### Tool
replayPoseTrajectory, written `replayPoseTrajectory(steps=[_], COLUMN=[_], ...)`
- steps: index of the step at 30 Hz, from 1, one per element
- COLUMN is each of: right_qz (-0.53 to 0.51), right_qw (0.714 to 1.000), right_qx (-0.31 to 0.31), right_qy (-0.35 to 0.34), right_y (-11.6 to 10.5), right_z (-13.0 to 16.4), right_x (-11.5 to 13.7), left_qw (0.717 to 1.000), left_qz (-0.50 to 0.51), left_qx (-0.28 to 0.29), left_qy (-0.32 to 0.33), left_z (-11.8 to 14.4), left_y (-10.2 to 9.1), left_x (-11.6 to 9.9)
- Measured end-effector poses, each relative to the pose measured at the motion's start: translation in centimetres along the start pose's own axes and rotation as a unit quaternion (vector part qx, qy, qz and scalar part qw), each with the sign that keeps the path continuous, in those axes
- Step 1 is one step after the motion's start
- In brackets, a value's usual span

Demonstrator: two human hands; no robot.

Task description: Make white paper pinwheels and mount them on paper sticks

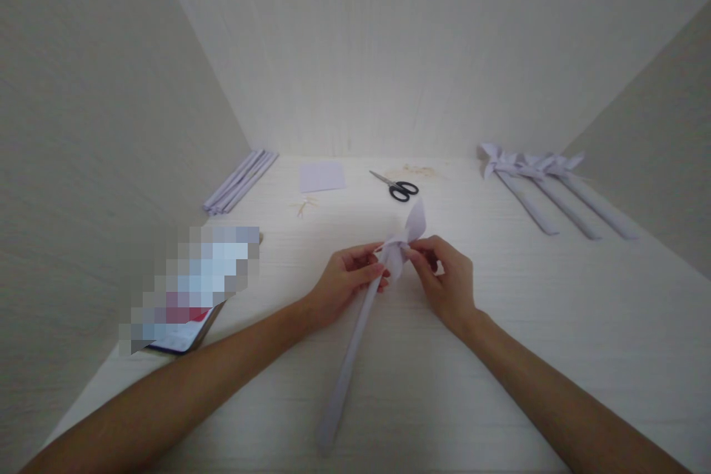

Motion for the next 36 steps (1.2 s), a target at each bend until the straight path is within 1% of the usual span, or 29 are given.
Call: replayPoseTrajectory(steps=[3, 5, 7, 9, 12, 14, 16, 18, 20, 22, 24, 26, 28, 30, 34, 36], right_qz=[-0.071, -0.140, -0.222, -0.289, -0.326, -0.336, -0.337, -0.341, -0.365, -0.399, -0.419, -0.423, -0.421, -0.409, -0.369, -0.355], right_qw=[0.993, 0.980, 0.956, 0.924, 0.886, 0.870, 0.862, 0.857, 0.846, 0.833, 0.828, 0.831, 0.834, 0.839, 0.859, 0.867], right_qx=[-0.037, -0.014, 0.053, 0.141, 0.251, 0.295, 0.321, 0.327, 0.312, 0.282, 0.247, 0.225, 0.218, 0.221, 0.230, 0.225], right_qy=[0.084, 0.142, 0.185, 0.206, 0.212, 0.209, 0.202, 0.206, 0.230, 0.261, 0.279, 0.284, 0.284, 0.282, 0.270, 0.269], right_y=[-0.5, 0.1, 1.5, 3.2, 4.9, 5.5, 5.9, 6.0, 6.1, 6.0, 5.8, 5.6, 5.5, 5.5, 5.5, 5.4], right_z=[0.2, 0.4, 0.7, 1.2, 2.3, 3.1, 3.8, 4.1, 4.0, 3.7, 3.4, 3.1, 2.9, 2.9, 2.9, 2.9], right_x=[-1.3, -2.0, -1.9, -1.0, 1.0, 2.0, 2.6, 2.7, 2.3, 1.8, 1.3, 1.0, 1.0, 1.0, 1.1, 0.9], left_qw=[0.998, 0.995, 0.991, 0.987, 0.984, 0.982, 0.981, 0.983, 0.986, 0.991, 0.995, 0.997, 0.998, 0.998, 0.998, 0.999], left_qz=[0.059, 0.095, 0.132, 0.158, 0.172, 0.179, 0.182, 0.173, 0.154, 0.128, 0.095, 0.061, 0.043, 0.040, 0.034, 0.013], left_qx=[0.019, 0.025, 0.021, 0.016, 0.008, 0.002, 0.000, 0.000, -0.002, 0.007, 0.030, 0.049, 0.053, 0.044, 0.010, 0.007], left_qy=[-0.003, -0.003, 0.006, 0.021, 0.044, 0.056, 0.067, 0.068, 0.057, 0.040, 0.025, 0.012, 0.010, 0.021, 0.050, 0.051], left_z=[-0.3, -0.6, -0.8, -1.1, -1.4, -1.5, -1.6, -1.7, -1.6, -1.5, -1.3, -1.2, -1.1, -1.0, -1.1, -1.2], left_y=[0.0, -0.1, -0.5, -1.0, -1.5, -1.8, -1.9, -1.8, -1.6, -1.3, -0.7, -0.3, -0.1, -0.2, -0.7, -0.8], left_x=[-0.3, -0.6, -0.8, -1.1, -1.5, -1.7, -1.8, -1.8, -1.6, -1.2, -0.8, -0.5, -0.4, -0.5, -0.8, -0.7])
Point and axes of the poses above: each hand's wrist, its own z-axis away from the middle knuckle, its own y-axis out of the palm, x = y × z, the point moved 7 cm from there along -z, towards the middle knuckle, and after that the axes turned 9 degrees about z, right-handed, at the moved point
